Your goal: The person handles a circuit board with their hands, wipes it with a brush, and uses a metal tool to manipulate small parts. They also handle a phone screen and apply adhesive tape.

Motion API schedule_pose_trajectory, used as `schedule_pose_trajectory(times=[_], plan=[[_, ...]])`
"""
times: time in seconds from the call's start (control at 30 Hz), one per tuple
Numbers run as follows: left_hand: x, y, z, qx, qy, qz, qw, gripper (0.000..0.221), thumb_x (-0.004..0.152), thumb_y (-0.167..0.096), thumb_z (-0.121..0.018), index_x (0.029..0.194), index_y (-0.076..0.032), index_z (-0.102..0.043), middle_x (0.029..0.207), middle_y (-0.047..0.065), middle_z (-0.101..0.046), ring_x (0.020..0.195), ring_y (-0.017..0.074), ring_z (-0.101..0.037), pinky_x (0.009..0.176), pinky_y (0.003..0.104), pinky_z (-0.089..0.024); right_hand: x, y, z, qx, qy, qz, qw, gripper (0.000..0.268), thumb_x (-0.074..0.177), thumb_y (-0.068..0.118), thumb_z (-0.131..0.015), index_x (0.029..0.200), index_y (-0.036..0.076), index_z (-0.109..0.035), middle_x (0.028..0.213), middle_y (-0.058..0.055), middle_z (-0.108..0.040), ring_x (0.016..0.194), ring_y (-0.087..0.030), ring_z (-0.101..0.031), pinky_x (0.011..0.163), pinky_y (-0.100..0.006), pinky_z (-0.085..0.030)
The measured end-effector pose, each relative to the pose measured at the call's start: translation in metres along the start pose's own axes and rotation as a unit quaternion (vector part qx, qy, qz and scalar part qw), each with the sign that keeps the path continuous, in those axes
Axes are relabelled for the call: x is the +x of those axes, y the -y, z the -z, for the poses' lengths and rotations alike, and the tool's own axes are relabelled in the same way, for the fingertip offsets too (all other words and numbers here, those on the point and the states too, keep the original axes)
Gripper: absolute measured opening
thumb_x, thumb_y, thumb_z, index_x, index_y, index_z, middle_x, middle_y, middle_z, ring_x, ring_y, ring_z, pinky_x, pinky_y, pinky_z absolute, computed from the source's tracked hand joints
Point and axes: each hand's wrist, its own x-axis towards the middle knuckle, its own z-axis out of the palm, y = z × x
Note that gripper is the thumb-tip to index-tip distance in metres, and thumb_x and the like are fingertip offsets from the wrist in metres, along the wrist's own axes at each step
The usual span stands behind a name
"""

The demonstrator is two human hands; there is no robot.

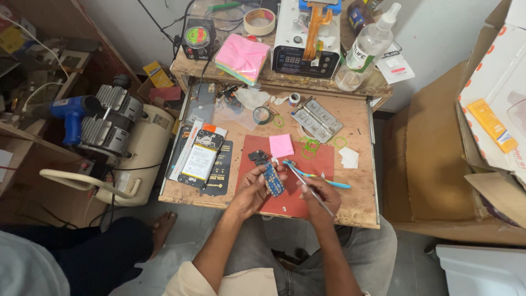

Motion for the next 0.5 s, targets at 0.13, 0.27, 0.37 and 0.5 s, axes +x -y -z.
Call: schedule_pose_trajectory(times=[0.13, 0.27, 0.37, 0.5], plan=[[0.001, 0.006, 0.005, -0.024, -0.053, -0.024, 0.998, 0.037, 0.106, -0.020, -0.058, 0.135, 0.002, -0.057, 0.121, 0.015, -0.071, 0.111, 0.0263, -0.072, 0.094, 0.038, -0.062, 0.001, -0.004, 0.003, 0.012, -0.060, -0.021, 0.998, 0.023, 0.095, 0.003, -0.071, 0.118, -0.004, -0.070, 0.101, -0.011, -0.073, 0.073, -0.010, -0.065, 0.064, -0.023, -0.053], [0.001, 0.014, 0.019, -0.006, -0.068, -0.021, 0.997, 0.025, 0.109, -0.015, -0.059, 0.128, 0.001, -0.061, 0.104, 0.015, -0.073, 0.091, 0.0240, -0.075, 0.080, 0.036, -0.063, 0.004, -0.006, 0.002, 0.021, -0.039, -0.024, 0.999, 0.022, 0.096, 0.003, -0.069, 0.118, -0.003, -0.070, 0.103, -0.010, -0.073, 0.074, -0.009, -0.064, 0.065, -0.023, -0.054], [0.003, 0.013, 0.014, 0.017, -0.090, -0.014, 0.996, 0.020, 0.105, -0.017, -0.058, 0.117, 0.000, -0.061, 0.099, 0.017, -0.076, 0.082, 0.0235, -0.076, 0.072, 0.036, -0.064, 0.007, -0.006, -0.001, -0.009, 0.007, -0.036, 0.999, 0.021, 0.097, 0.003, -0.067, 0.117, -0.003, -0.071, 0.103, -0.009, -0.073, 0.076, -0.009, -0.065, 0.066, -0.024, -0.055], [0.005, -0.004, -0.004, 0.267, -0.167, -0.060, 0.947, 0.026, 0.108, -0.018, -0.053, 0.107, 0.003, -0.068, 0.097, 0.016, -0.080, 0.074, 0.0178, -0.073, 0.064, 0.027, -0.057, 0.013, 0.001, -0.005, -0.103, 0.057, -0.084, 0.989, 0.024, 0.093, 0.005, -0.068, 0.117, -0.001, -0.073, 0.096, -0.007, -0.072, 0.072, -0.009, -0.067, 0.066, -0.024, -0.053]])
